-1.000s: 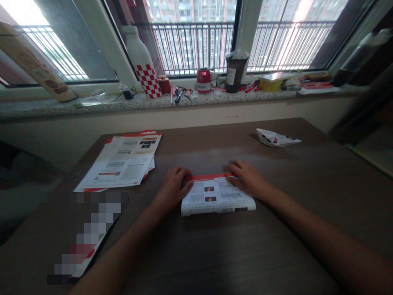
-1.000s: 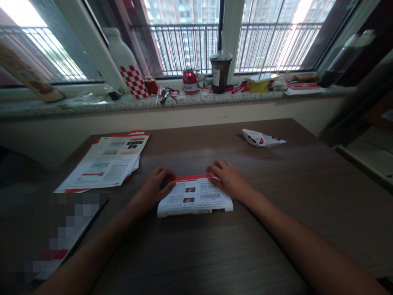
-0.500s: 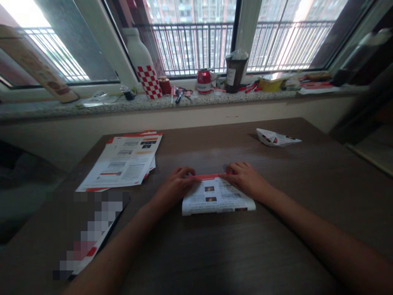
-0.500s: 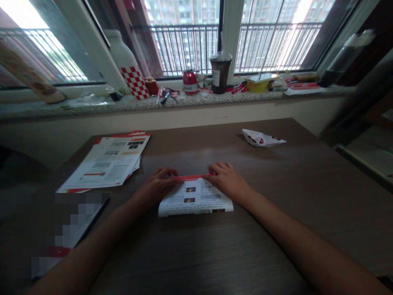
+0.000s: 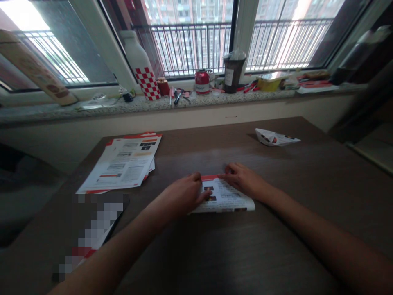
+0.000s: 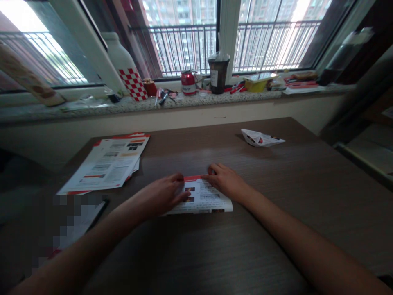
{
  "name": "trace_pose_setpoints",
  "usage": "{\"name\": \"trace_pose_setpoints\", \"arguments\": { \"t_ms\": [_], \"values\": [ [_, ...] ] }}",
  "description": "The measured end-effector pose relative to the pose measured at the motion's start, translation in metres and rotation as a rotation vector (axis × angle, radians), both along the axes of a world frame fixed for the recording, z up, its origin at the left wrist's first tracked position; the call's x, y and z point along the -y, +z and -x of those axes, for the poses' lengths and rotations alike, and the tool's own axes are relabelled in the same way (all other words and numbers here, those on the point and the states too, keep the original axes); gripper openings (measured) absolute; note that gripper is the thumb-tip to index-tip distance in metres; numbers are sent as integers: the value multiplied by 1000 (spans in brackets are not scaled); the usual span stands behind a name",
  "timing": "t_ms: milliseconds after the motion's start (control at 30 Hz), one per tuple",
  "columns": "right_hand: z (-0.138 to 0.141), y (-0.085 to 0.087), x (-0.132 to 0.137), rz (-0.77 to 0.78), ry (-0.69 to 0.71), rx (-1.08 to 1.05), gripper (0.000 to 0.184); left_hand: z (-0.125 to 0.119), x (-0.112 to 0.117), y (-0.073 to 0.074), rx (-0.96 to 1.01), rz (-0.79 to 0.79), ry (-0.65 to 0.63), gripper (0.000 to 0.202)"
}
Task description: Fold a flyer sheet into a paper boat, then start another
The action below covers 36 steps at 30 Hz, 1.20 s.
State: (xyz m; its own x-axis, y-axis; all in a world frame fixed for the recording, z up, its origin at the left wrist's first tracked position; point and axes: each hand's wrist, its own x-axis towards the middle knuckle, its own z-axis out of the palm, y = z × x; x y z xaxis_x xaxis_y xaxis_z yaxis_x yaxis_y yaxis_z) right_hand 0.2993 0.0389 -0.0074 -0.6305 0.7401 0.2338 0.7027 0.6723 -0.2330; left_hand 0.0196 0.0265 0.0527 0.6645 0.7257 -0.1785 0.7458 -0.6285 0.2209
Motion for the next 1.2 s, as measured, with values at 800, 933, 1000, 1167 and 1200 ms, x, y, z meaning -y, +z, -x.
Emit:
{"name": "trace_pose_setpoints", "arguments": {
  "t_ms": [800,933,1000,1167,1200],
  "values": [
    [12,-3,1,135,-235,-249,6,-17,39,-48,65,-207,69,53],
    [13,-4,0,123,-246,-259,7,-16,39,-51,84,-209,72,53],
    [12,-5,-1,110,-236,-253,7,-15,39,-53,100,-203,71,52],
    [11,-6,-2,78,-247,-205,7,-14,40,-53,108,-186,81,53],
    [11,-6,-2,72,-251,-194,6,-14,40,-52,103,-180,84,53]
  ]
}}
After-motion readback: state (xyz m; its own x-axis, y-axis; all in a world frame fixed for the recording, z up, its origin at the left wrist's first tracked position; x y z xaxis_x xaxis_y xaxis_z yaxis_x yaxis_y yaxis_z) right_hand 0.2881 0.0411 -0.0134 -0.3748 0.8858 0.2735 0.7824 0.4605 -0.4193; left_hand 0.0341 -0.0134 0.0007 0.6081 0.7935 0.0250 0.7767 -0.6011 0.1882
